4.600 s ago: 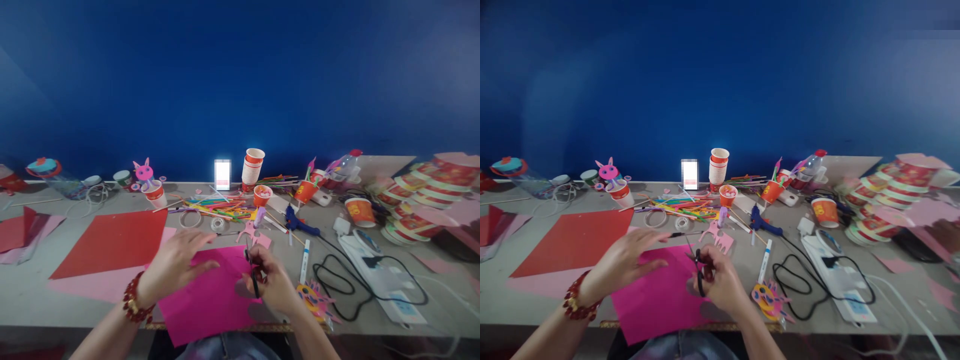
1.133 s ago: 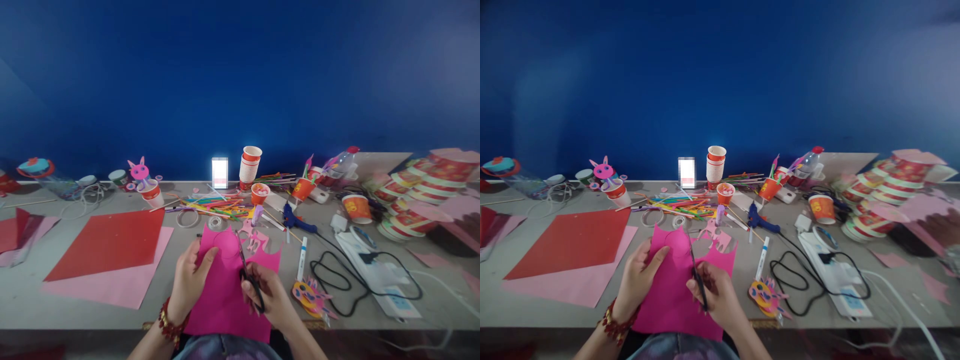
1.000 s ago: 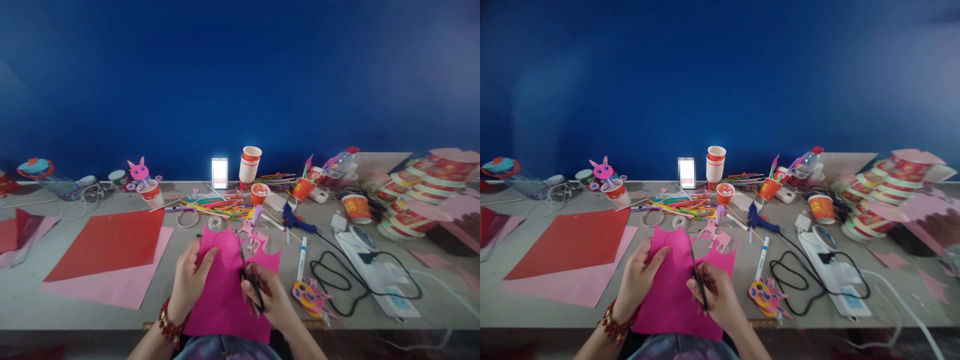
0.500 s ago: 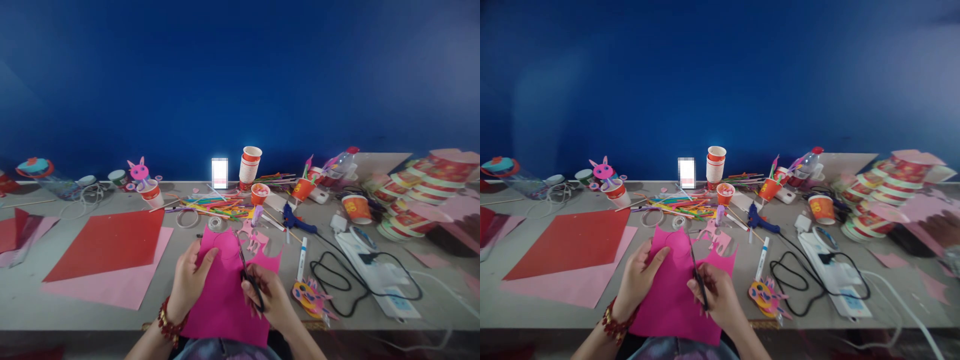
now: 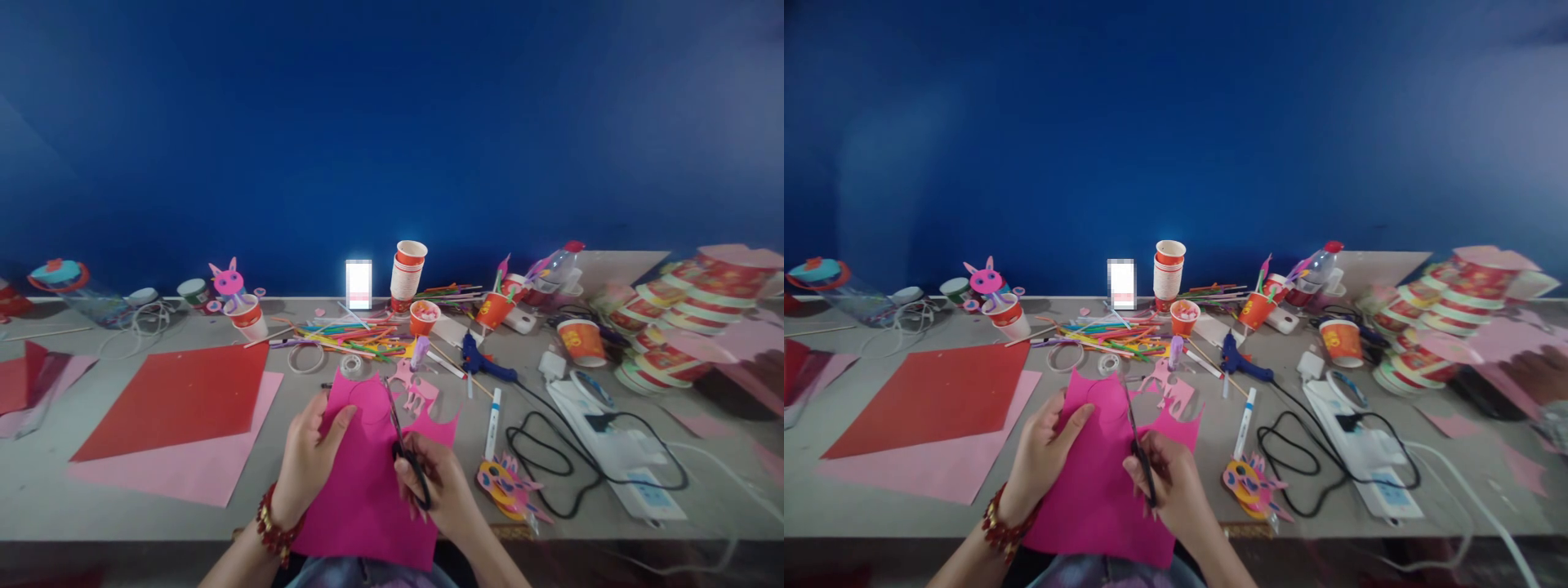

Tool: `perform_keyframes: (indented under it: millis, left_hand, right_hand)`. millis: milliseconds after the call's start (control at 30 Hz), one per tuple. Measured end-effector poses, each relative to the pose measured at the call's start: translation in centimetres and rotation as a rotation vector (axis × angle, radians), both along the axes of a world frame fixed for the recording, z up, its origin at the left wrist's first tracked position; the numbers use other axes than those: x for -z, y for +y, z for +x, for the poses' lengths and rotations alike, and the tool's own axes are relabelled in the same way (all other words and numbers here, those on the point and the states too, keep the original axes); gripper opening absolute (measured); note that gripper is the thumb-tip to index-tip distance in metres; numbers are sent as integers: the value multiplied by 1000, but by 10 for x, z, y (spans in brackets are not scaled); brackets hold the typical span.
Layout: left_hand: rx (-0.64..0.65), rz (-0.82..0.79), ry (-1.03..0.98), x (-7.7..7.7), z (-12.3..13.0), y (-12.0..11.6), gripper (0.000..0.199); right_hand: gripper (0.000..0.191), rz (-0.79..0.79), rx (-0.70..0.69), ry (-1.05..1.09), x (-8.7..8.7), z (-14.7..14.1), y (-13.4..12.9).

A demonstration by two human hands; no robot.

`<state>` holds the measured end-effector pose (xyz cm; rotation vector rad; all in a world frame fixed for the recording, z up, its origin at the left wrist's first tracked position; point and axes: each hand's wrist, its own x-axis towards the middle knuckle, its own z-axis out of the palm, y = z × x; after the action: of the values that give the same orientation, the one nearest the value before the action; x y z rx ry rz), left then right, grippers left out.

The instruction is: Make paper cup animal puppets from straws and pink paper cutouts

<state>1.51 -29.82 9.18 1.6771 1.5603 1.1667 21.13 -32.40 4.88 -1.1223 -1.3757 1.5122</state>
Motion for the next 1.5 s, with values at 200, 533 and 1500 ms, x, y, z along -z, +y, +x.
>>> perform_keyframes:
  millis: [200,533,1500]
  left_hand:
    - [3,5,35,0,-4,2,23]
    - [44,16,68,-1,-7,4,24]
    - [81,42,154,-3,-15,10,24]
  right_hand:
    - [49,63,6,-63,-3,3,0]
    - [49,-6,2,-2,-1,2,-3]
    - [49,56,4,-99,0,5,-1]
